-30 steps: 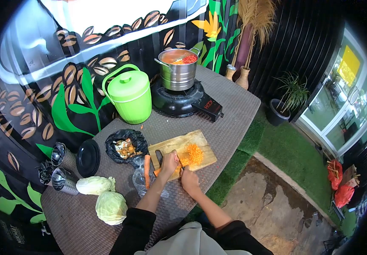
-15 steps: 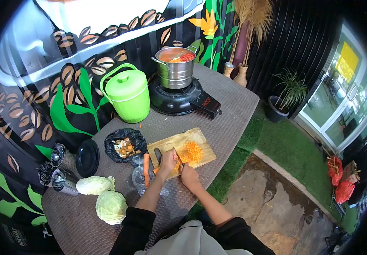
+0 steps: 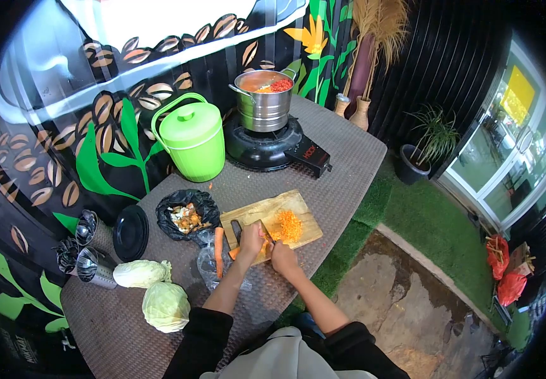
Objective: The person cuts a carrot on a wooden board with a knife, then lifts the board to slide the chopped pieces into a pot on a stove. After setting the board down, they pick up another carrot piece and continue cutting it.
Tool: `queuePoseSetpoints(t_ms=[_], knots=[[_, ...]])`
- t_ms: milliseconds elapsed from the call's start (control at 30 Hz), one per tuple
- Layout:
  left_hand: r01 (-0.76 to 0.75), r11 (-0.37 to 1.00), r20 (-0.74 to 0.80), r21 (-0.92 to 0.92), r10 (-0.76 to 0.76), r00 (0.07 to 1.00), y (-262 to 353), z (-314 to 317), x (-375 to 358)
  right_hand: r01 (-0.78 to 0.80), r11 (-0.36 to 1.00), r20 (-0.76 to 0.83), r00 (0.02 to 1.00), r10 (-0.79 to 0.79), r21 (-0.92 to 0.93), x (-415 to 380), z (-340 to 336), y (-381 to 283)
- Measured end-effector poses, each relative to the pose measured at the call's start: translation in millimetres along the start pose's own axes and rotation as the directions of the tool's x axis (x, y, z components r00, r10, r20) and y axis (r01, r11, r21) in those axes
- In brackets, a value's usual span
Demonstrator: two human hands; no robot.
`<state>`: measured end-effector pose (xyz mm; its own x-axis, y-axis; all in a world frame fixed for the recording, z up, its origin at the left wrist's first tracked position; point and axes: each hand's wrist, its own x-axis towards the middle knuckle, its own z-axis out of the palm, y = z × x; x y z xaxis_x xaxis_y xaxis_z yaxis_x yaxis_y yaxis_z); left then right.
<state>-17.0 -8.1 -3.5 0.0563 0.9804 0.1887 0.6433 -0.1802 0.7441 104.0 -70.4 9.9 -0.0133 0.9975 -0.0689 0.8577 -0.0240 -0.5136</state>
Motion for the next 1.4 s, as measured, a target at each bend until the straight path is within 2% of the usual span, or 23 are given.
queuePoseSetpoints(t_ms=[33, 100, 167, 300, 367, 467, 567, 700, 867, 900, 967, 1033, 1133, 1200, 1267, 1333, 1400], knots=[[0.002, 1.000, -0.002, -0.001, -0.002, 1.000, 0.1, -0.7, -0.2, -0.004, 1.000, 0.018, 1.000, 0.004, -0.014, -1.9, -2.1, -1.1], [0.071, 0.990, 0.035, -0.122, -0.067, 0.997, -0.2, -1.1, 0.8, -0.010, 1.000, 0.036, 0.999, 0.011, -0.029, -8.5, -2.2, -4.2], [0.048, 0.993, 0.025, -0.106, -0.045, 0.999, -1.3, -1.1, 2.5, -0.140, 0.988, 0.027, 0.990, 0.138, 0.067, -19.5, 3.9, -11.3], [0.033, 0.996, 0.014, -0.084, -0.032, 0.999, -4.4, -3.8, 2.4, -0.154, 0.988, 0.043, 0.987, 0.152, 0.027, -10.0, 6.7, -11.2], [0.032, 0.998, 0.024, -0.062, -0.031, 0.999, -4.6, -3.9, 3.8, -0.055, 0.998, 0.019, 0.998, 0.056, -0.014, 0.5, 4.5, -4.8], [0.052, 0.998, 0.034, -0.034, -0.051, 0.998, -6.8, -2.0, 5.7, -0.013, 1.000, 0.023, 1.000, 0.013, -0.013, -0.2, 6.3, -1.5], [0.087, 0.995, 0.050, -0.056, -0.084, 0.995, -9.7, 3.0, 6.8, -0.085, 0.996, -0.020, 0.996, 0.086, 0.041, -16.4, 10.6, -9.1], [0.098, 0.987, 0.049, -0.129, -0.093, 0.994, -8.1, -1.1, 5.8, -0.130, 0.991, 0.014, 0.991, 0.129, 0.030, -9.8, 10.0, -12.1], [0.080, 0.995, 0.037, -0.067, -0.077, 0.996, 0.7, -4.6, 2.7, 0.012, 1.000, 0.001, 1.000, -0.012, 0.005, -2.1, -0.1, -5.6], [0.071, 0.995, 0.030, -0.067, -0.069, 0.997, 0.8, -4.2, 2.1, 0.012, 1.000, 0.001, 1.000, -0.012, 0.006, -4.8, 3.2, -7.8], [0.068, 0.995, 0.038, -0.078, -0.066, 0.997, -0.7, -5.7, 2.5, -0.107, 0.994, -0.026, 0.994, 0.107, 0.004, -14.0, 10.9, -11.7], [0.068, 0.994, 0.041, -0.085, -0.065, 0.997, -6.3, -6.8, 3.6, -0.111, 0.994, -0.025, 0.993, 0.111, 0.019, -14.6, 14.5, -9.7], [0.036, 0.999, 0.019, -0.006, -0.036, 0.999, -5.5, -12.8, 8.4, -0.093, 0.995, -0.013, 0.995, 0.094, 0.039, -7.5, 14.0, -4.4], [-0.035, 0.992, 0.063, -0.118, 0.042, 0.997, -4.7, -18.1, 12.7, -0.069, 0.997, -0.001, 0.998, 0.069, 0.040, -3.7, 7.2, 3.7], [-0.087, 0.984, 0.046, -0.157, 0.096, 0.994, -6.0, -22.5, 13.7, -0.002, 0.997, 0.044, 0.999, -0.001, 0.073, -1.7, -1.9, 10.3], [-0.144, 0.970, 0.031, -0.198, 0.153, 0.988, -11.5, -25.0, 15.9, 0.002, 0.993, 0.042, 0.999, -0.007, 0.122, -1.8, -4.6, 16.4], [-0.135, 0.988, 0.192, -0.082, 0.148, 0.970, -16.9, -31.3, 16.5, 0.003, 0.985, 0.039, 0.999, -0.010, 0.170, -4.6, -7.2, 18.6]])
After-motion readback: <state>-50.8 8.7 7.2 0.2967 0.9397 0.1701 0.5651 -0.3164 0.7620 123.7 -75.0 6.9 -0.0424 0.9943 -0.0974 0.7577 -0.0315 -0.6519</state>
